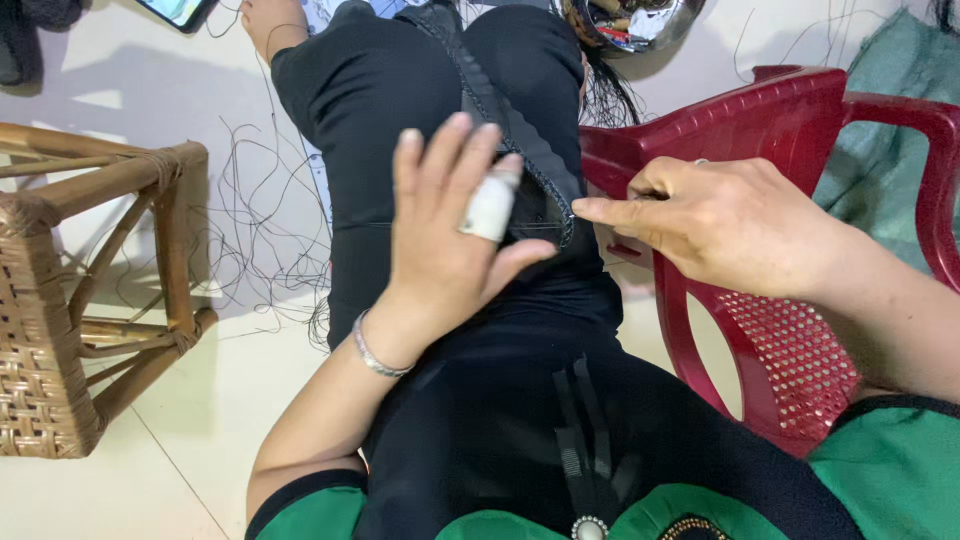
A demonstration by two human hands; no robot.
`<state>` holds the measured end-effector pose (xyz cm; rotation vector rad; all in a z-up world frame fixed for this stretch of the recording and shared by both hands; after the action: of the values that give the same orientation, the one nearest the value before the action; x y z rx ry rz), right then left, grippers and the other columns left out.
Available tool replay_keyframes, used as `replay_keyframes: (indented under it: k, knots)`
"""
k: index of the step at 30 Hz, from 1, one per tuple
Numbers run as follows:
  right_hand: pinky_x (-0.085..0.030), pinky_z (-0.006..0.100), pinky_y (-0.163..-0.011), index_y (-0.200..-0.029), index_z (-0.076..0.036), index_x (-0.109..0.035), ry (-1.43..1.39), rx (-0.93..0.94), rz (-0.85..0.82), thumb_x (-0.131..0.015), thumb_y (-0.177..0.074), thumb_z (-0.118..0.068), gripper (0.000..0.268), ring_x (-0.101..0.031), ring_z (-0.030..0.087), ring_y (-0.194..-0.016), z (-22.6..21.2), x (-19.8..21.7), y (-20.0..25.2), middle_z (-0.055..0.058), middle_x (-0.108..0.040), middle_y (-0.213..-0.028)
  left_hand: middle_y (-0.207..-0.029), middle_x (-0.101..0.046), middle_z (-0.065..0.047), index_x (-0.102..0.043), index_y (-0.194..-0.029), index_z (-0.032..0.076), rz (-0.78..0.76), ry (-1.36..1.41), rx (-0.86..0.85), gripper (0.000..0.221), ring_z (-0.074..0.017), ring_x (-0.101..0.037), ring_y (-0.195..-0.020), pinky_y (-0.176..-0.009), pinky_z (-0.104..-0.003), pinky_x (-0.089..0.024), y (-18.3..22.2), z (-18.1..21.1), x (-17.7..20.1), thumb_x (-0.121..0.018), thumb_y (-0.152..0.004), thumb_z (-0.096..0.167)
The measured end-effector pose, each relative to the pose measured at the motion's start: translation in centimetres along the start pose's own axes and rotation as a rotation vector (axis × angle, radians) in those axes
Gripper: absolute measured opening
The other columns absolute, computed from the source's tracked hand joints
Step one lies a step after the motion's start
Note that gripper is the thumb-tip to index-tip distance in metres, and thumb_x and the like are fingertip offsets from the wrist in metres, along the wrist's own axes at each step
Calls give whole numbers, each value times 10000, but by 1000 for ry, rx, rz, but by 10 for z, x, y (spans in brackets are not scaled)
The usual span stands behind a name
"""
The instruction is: The person stitches the sole of a black sandal using a needle and thread, pulling the thread tight through each hole and using a white protector on their thumb.
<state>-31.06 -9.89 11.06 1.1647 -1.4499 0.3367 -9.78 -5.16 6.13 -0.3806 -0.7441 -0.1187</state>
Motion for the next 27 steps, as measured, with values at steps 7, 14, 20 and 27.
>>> replay_keyframes:
  k: [7, 14, 20, 27]
  knots:
    - [-467, 309, -381, -1342, -346, -706, 387, -37, 64, -698, -874, -168, 501, -623, 181, -485, -27, 15, -3, -27, -588, -786, -1514, -475, -261, -543, -1418, -84, -62, 32, -52, 810, -467, -417, -1458, -1228, -675, -274, 1, 4, -42, -480, -1016, 616]
    - [-432, 396, -301, -1110, -156, -557, 210, -78, -43, -603, -1053, -304, 164, -614, 234, -480, -27, 5, -34, 5, -551, -709, -1510, -476, -278, -479, -1436, -86, -15, 61, -91, 777, -478, -435, -1458, -1227, -675, -364, 7, 0, -44, -418, -1040, 579]
    - [-485, 531, -452, -1135, -166, -510, -279, -192, -138, -632, -1014, -256, 193, -627, 335, -611, -11, -14, -32, 44, -625, -749, -1483, -525, -208, -505, -1433, 3, -33, 164, -69, 656, -447, -486, -1425, -1234, -663, -333, 10, 3, -28, -498, -1047, 532]
    - [-475, 417, -398, -1169, -100, -571, -209, 17, 124, -668, -1019, -214, 211, -649, 233, -642, -12, -2, -25, 26, -665, -910, -1088, -679, -151, -634, -963, 6, -101, 803, 7, 105, -296, -660, -944, -877, -435, -515, 6, 25, 8, -709, -971, 79]
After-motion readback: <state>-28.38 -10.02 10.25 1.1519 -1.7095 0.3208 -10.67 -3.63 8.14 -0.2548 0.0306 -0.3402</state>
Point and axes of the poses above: each hand's wrist, its own y-axis away from the middle knuckle, its own x-axis out of the back of the hand, z = x × y, the point moved 6 cm from there along -y, towards the middle knuckle
